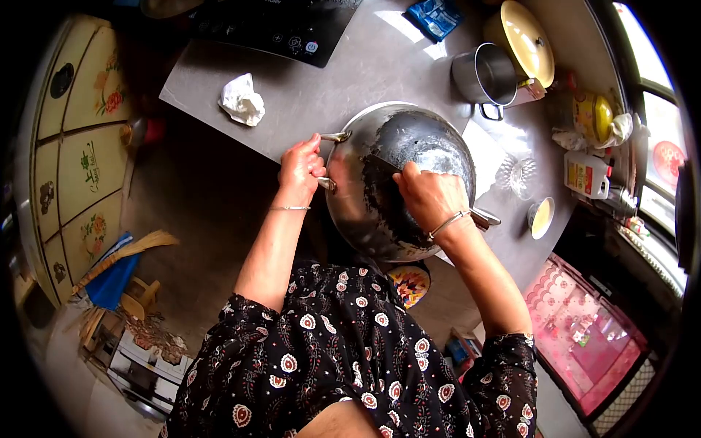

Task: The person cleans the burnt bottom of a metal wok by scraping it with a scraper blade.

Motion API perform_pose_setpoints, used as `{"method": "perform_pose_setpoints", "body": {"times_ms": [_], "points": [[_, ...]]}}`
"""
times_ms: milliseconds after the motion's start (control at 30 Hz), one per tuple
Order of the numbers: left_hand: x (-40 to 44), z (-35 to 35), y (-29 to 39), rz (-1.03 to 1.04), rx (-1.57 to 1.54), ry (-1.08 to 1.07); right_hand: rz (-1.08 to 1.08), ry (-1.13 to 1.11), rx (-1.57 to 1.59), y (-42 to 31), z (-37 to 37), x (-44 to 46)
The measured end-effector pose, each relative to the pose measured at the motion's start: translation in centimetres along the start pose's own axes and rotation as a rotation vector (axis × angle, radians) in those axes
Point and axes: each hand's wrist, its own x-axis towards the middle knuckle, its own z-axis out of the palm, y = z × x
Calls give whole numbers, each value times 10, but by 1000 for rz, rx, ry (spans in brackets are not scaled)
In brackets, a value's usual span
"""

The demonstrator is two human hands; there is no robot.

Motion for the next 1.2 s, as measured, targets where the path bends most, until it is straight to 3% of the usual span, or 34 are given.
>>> {"method": "perform_pose_setpoints", "body": {"times_ms": [133,200,633,800,1200], "points": [[0,2,-2,-5,9,6,88,83,-7,12,0,22],[0,2,-1,4,15,14,32,165,-11,15,7,28],[-6,5,-9,1,15,47,64,133,68,15,21,2],[-8,6,-11,-7,36,37,32,-50,56,5,20,-15],[-12,5,-12,-23,66,53,115,-15,24,0,19,-5]]}}
